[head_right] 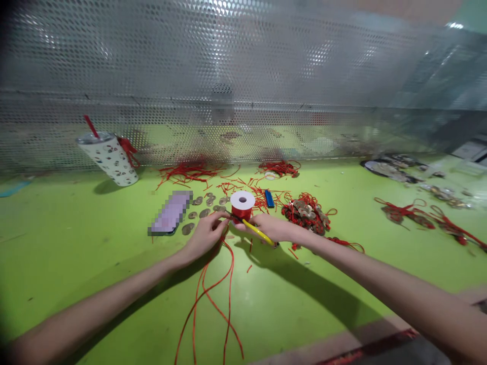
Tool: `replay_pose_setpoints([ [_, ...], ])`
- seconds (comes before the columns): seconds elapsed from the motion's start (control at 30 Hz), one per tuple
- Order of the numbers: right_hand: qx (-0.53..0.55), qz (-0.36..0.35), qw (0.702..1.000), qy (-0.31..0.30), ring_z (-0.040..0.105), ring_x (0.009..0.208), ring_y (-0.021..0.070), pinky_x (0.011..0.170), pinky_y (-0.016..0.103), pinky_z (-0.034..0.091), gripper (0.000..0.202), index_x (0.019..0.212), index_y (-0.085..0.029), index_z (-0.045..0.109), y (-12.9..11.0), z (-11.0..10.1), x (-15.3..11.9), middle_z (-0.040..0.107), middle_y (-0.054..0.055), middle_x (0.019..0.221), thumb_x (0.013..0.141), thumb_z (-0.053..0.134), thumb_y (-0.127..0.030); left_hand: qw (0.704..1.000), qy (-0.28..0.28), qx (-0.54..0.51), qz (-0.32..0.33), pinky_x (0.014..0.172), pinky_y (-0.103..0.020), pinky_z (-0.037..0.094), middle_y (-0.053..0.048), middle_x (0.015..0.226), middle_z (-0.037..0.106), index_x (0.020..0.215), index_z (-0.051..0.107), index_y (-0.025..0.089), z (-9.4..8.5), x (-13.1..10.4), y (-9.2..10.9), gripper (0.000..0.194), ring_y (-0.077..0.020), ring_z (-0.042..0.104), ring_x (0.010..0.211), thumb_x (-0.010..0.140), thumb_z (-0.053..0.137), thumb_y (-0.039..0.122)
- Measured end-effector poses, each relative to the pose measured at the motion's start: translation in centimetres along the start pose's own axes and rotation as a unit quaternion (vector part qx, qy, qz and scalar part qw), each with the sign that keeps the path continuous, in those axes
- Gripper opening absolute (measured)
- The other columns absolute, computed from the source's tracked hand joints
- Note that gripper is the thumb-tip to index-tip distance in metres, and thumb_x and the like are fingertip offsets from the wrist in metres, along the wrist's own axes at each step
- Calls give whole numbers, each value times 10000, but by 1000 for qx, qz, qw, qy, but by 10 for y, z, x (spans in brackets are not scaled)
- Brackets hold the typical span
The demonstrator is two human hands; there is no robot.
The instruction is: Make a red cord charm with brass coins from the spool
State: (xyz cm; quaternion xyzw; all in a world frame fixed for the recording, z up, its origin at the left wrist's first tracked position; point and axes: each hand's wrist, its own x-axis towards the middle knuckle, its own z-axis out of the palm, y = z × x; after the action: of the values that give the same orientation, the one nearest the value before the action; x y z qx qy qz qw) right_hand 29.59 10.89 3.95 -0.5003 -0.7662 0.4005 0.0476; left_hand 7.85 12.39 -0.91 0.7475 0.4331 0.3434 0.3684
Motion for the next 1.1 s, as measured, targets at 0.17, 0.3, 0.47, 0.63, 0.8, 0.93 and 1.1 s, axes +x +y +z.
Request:
replay_pose_setpoints([
  [0.17,23,25,999,-42,471,551,123,473,239,388,531,770,-177,491,-8,-5,-4,515,10,649,892,487,-694,999,-22,-33,-23,632,-272,434,-80,855,730,957,686,139,2,1,-5,238,-179,623,669,907,511,293],
  [0.3,15,23,998,-63,447,543,124,468,249,373,488,735,-190,451,-16,-10,-7,487,7,625,890,506,-649,998,-23,-52,-34,634,-278,464,-89,916,737,1009,664,136,2,1,-4,267,-184,660,667,916,518,340],
  [0.47,6,13,995,-99,458,550,131,474,257,413,480,728,-196,446,-2,-10,2,486,4,620,899,501,-640,999,-9,-32,-21,711,-305,489,-91,948,746,970,683,142,0,2,-1,243,-199,668,717,902,524,313],
  [0.63,5,-8,994,-108,477,563,139,478,259,437,539,759,-197,451,-3,-11,4,487,9,628,899,437,-718,1000,-10,-20,-19,727,-313,476,-97,938,751,957,694,142,0,2,-1,240,-212,662,754,907,510,288],
  [0.8,-16,-14,996,-92,450,562,137,467,261,401,571,759,-200,426,-14,-13,5,462,7,636,885,389,-756,1000,-5,-11,-16,707,-307,465,-94,938,751,987,702,136,1,2,-3,247,-202,646,726,909,512,274],
  [0.93,-35,-29,994,-96,423,559,127,472,253,374,578,717,-201,416,-16,-13,7,453,3,628,879,411,-755,1000,-6,0,-11,681,-296,451,-82,890,744,986,710,140,1,2,-4,249,-190,627,694,912,512,272],
  [1.1,-26,-47,997,-62,459,596,130,535,255,420,572,852,-156,552,-14,-12,6,526,21,698,957,355,-682,1000,-2,-14,-8,642,-279,427,-79,887,741,994,715,139,1,-1,0,249,-172,600,660,911,528,280],
])
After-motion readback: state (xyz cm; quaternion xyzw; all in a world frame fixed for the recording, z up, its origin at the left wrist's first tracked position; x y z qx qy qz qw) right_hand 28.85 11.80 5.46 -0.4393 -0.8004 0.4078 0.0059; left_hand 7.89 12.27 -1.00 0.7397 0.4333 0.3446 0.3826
